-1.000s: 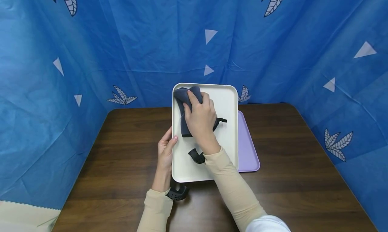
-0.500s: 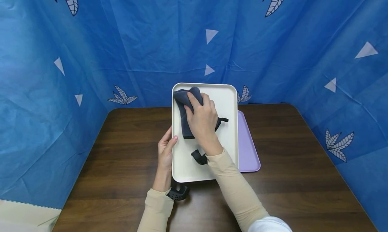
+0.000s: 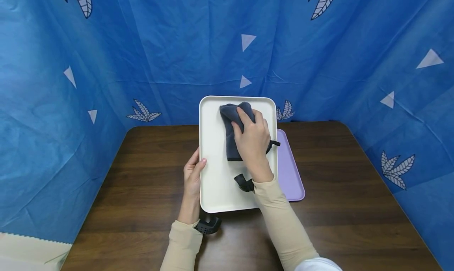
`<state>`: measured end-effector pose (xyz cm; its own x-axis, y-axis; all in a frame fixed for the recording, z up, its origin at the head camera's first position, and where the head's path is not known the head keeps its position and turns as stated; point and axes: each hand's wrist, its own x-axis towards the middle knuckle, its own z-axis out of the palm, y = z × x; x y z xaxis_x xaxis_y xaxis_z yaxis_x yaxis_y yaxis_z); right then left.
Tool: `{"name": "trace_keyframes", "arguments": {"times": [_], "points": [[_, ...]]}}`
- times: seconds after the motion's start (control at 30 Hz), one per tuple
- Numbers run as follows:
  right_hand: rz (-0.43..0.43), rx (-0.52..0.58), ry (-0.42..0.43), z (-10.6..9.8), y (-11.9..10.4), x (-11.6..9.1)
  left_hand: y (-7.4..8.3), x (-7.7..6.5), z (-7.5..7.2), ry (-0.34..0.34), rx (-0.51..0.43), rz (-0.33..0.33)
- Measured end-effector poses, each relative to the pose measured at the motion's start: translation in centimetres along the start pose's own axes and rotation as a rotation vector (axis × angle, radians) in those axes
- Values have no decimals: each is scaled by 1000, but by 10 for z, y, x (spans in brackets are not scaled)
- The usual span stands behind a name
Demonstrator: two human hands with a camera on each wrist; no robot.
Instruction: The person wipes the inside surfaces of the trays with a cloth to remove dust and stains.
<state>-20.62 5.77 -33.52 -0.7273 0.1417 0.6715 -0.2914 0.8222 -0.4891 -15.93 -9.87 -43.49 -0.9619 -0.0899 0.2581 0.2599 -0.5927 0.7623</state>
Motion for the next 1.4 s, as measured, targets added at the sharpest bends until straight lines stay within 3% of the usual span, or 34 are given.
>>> {"name": "trace_keyframes", "arguments": {"times": [0.4, 0.67, 1.0, 1.4], "points": [[156, -16, 17, -11, 29, 5, 3, 0, -3, -15, -46, 28], [221, -7, 20, -14, 37, 4, 3, 0, -3, -46, -54, 32], [232, -26, 27, -12, 33, 1, 3, 0, 0, -37, -33, 5], [131, -15, 24, -5, 10, -5, 2, -1, 2, -35, -22, 7]]}}
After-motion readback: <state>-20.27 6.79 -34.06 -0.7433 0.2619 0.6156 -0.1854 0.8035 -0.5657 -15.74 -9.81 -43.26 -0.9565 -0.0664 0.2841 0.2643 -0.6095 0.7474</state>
